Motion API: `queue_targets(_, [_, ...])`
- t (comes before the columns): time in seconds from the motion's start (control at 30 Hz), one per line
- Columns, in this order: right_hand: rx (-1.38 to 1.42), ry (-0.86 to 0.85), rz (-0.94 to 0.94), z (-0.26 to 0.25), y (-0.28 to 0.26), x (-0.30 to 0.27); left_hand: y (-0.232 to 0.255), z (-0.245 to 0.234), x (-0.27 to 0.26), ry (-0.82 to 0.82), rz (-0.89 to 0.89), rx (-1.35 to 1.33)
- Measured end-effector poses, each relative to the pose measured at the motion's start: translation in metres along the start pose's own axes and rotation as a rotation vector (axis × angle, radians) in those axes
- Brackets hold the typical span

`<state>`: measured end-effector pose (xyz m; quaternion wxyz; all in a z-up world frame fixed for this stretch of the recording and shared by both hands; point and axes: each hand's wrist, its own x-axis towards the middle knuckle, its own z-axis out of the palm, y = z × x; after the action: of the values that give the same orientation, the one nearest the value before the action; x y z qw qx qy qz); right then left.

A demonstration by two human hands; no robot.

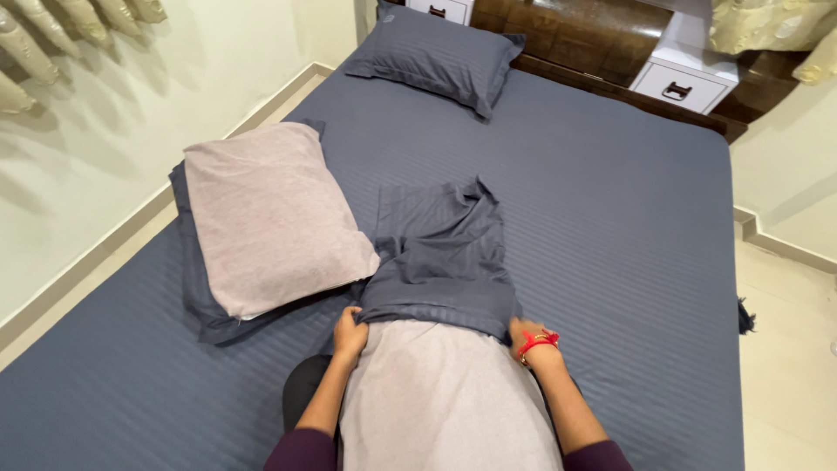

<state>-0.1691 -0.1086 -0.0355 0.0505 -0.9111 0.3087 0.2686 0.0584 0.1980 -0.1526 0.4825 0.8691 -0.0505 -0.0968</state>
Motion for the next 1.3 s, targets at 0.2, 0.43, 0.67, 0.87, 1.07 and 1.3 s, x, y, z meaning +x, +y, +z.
queue_targets(0.2, [0.524,0.432,-0.821,-0.055,-0.104,-0.040,0.002,0.026,0.029,-0.097,-0.321,-0.300])
queue_targets(0.43, [0.356,0.318,-0.329,-0.034,-0.146,-0.045,0.003,-0.004,-0.010,-0.152,-0.207,-0.252])
queue_targets(0.67, [0.469,0.599,-0.482,0.003,-0.117,-0.020,0.074,-0.085,-0.085,-0.151,0.377,0.597])
queue_targets(0.87, [0.556,0.812,-0.532,0.008,-0.117,-0.023,0.072,-0.085,-0.091,0.152,0.599,0.540])
queue_targets(1.07, [0.444,0.735,-0.527,0.030,-0.094,-0.024,0.088,-0.049,-0.082,0.216,0.605,0.457])
queue_targets(1.3, [0.543,0.995,-0.600,-0.026,-0.112,-0.062,0.119,-0.061,-0.113,0.187,1.079,0.379])
